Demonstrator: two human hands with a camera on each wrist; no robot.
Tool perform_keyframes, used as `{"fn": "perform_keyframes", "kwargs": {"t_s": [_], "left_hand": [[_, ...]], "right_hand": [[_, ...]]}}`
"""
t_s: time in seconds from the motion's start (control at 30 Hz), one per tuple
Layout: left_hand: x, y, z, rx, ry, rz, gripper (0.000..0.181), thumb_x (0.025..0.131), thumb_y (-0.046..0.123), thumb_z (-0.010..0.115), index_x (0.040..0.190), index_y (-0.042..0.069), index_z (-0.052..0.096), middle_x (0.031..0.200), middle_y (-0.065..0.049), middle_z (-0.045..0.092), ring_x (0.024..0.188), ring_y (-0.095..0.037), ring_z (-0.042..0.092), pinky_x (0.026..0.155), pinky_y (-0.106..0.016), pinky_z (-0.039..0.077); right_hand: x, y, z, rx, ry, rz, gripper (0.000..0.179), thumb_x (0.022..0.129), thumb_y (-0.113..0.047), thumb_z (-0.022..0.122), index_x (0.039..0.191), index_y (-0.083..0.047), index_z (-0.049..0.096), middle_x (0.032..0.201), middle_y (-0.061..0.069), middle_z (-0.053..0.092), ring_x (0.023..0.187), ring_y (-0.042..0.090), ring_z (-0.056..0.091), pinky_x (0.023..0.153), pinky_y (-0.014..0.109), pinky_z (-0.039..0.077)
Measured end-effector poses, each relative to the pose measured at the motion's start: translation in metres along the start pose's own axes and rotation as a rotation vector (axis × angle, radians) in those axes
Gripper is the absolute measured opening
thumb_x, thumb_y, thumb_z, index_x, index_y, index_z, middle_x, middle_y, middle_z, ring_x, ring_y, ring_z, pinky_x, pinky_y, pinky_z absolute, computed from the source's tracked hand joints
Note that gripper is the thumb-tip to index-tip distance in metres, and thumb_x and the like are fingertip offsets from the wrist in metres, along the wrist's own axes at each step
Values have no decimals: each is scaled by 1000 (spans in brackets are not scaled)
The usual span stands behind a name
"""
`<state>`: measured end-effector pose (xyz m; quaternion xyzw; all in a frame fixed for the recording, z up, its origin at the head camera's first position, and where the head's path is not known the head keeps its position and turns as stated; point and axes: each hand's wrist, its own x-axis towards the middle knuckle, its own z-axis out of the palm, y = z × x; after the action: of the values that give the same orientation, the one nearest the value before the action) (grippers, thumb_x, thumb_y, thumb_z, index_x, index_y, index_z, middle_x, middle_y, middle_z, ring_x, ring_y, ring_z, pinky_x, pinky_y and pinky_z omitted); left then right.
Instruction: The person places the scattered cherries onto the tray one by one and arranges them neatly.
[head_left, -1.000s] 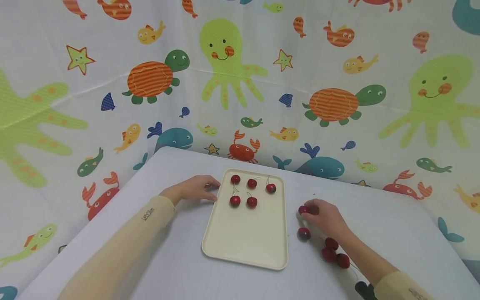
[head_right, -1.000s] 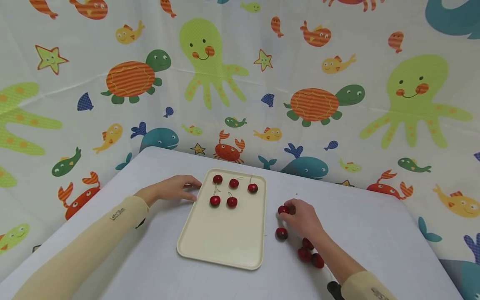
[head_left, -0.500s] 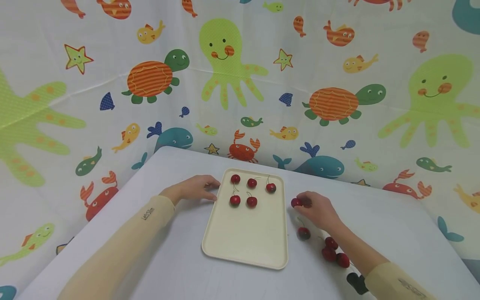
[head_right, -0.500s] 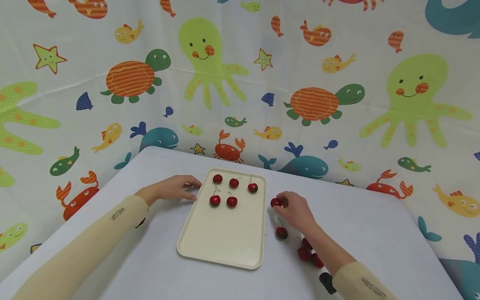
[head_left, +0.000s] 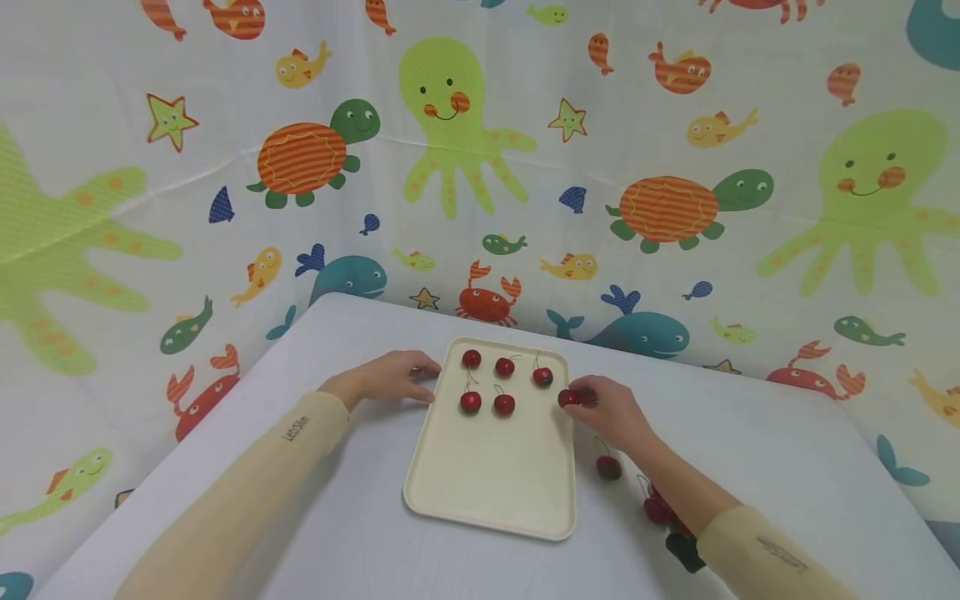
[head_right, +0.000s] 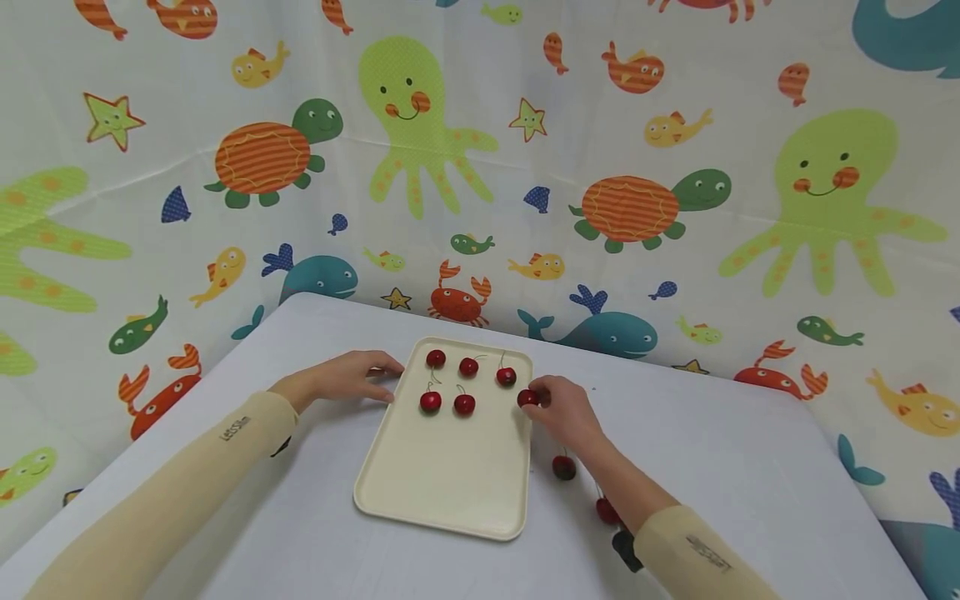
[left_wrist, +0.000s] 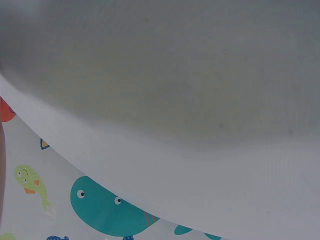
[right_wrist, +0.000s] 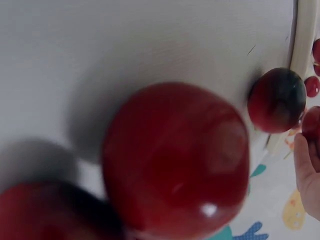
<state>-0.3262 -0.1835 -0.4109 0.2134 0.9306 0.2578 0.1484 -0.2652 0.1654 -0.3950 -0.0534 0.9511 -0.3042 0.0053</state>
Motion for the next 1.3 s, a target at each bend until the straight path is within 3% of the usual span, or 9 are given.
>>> {"fn": "perform_keyframes", "kwargs": {"t_s": [0.33,0.8,1.3], "left_hand": [[0,1,0,-9,0,-9,56,78,38,72,126,16,54,128,-1,55,122,-21,48,105,-41,39],[2,-2,0,-8,2,1,58,77,38,72,127,15,53,129,-3,55,121,-22,48,104,-43,39],[0,2,-1,-11,0,-12,57,77,39,72,126,16,54,128,-1,55,121,-21,48,104,-42,39]], "right_hand": [[7,-10,11,10,-17,-14,39,78,-21,73,114,-9,61,104,5,65,93,19,62,80,31,56],[9,-18,24,-63,-51,-41,37,76,-19,75,110,-12,63,98,3,64,84,15,57,80,28,55],[9,-17,27,-64,-90,-50,38,75,-18,75,111,-13,63,101,2,65,89,15,59,83,30,55]]}}
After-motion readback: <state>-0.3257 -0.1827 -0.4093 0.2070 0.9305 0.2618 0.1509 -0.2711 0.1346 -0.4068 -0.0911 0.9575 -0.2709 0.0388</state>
